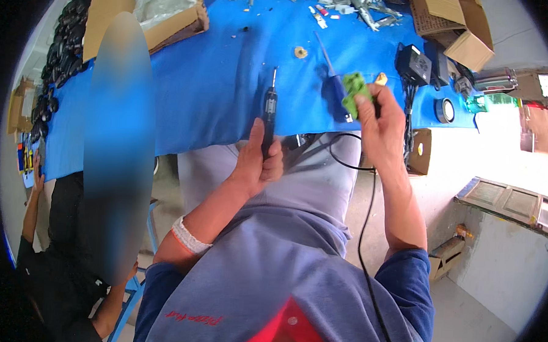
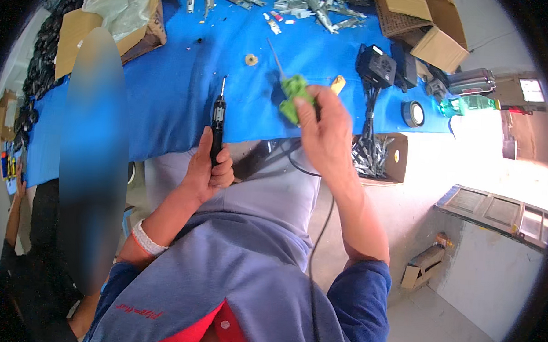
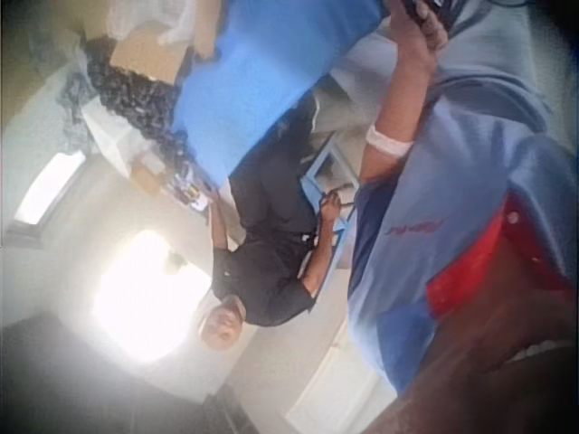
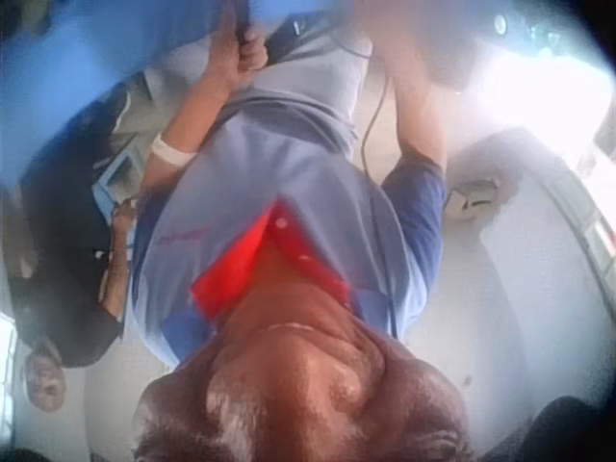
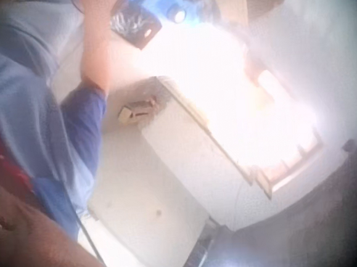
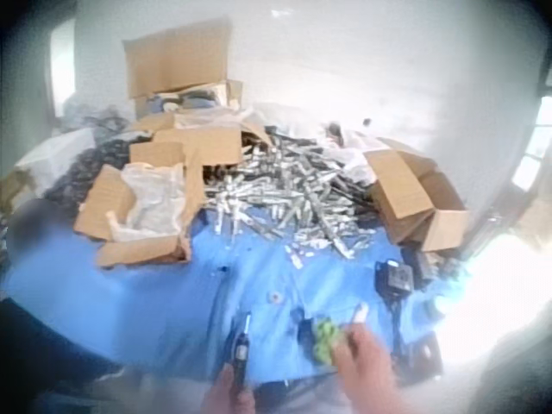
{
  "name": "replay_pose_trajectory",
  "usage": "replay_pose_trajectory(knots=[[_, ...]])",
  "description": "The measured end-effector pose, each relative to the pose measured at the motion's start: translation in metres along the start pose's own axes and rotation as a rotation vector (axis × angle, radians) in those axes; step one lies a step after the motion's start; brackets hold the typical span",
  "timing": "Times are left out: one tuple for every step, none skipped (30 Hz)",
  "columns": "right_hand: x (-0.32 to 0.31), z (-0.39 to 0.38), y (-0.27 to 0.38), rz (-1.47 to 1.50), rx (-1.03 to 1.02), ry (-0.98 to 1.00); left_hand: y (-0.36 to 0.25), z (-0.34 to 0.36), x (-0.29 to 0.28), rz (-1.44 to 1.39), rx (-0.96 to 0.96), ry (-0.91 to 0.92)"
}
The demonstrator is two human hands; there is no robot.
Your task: The person uses a screwdriver to work on a small motor component on a blue workbench, then wipes parts of the component with a green cloth.
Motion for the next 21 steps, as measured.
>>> replay_pose_trajectory(knots=[[-0.005,0.008,0.003,0.000,0.000,-0.060,-0.003,-0.001,0.002,0.020,0.009,0.008],[-0.007,0.016,0.005,0.004,0.003,-0.109,-0.002,-0.002,0.002,0.025,0.019,0.011],[-0.005,0.029,0.003,0.020,-0.009,-0.164,-0.002,-0.002,0.003,0.027,0.032,0.012],[-0.003,0.040,0.002,-0.004,-0.032,-0.192,-0.002,-0.001,0.005,0.032,0.039,0.020],[0.004,0.052,0.001,-0.021,-0.059,-0.211,-0.001,0.000,0.004,0.027,0.038,0.021],[0.011,0.062,0.000,-0.039,-0.086,-0.229,-0.001,0.001,0.003,0.021,0.037,0.022],[0.017,0.071,-0.002,-0.076,-0.030,-0.196,0.001,0.003,0.003,0.016,0.028,0.025],[0.027,0.081,-0.009,-0.160,-0.085,-0.205,0.001,0.003,0.003,0.019,0.026,0.012],[0.034,0.083,-0.013,-0.205,-0.102,-0.196,0.003,0.003,0.004,0.022,0.024,-0.001],[0.042,0.086,-0.012,-0.247,-0.124,-0.183,0.002,0.003,0.004,0.023,0.026,-0.015],[0.046,0.084,-0.011,-0.281,-0.140,-0.201,0.001,0.003,0.004,0.027,0.030,-0.025],[0.048,0.077,-0.008,-0.315,-0.155,-0.221,0.001,0.003,0.004,0.031,0.032,-0.035],[0.049,0.070,-0.006,-0.348,-0.174,-0.237,0.001,0.002,0.004,0.033,0.038,-0.047],[0.050,0.063,-0.005,-0.390,-0.180,-0.246,0.002,0.002,0.003,0.032,0.049,-0.039],[0.051,0.057,-0.006,-0.432,-0.185,-0.256,0.003,0.003,0.001,0.031,0.060,-0.032],[0.051,0.051,-0.008,-0.476,-0.186,-0.270,0.004,0.004,0.000,0.034,0.066,-0.023],[0.053,0.048,-0.010,-0.506,-0.148,-0.238,0.004,0.004,0.000,0.037,0.066,-0.016],[0.056,0.046,-0.010,-0.548,-0.167,-0.240,0.004,0.004,0.000,0.040,0.065,-0.010],[0.060,0.044,-0.010,-0.587,-0.184,-0.244,0.003,0.004,-0.001,0.048,0.064,-0.005],[0.062,0.042,-0.009,-0.626,-0.200,-0.248,0.003,0.003,-0.002,0.054,0.063,-0.007],[0.062,0.043,-0.009,-0.660,-0.209,-0.242,0.004,0.004,-0.004,0.060,0.062,-0.009]])
Point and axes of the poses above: each hand's wrist, its own z-axis towards the middle knuckle, its own x-axis out of the palm, y = z × x, the point moved 1 cm from there along z, towards the middle knuckle, and after that the axes turned 8 degrees about x, right-handed, at the moved point
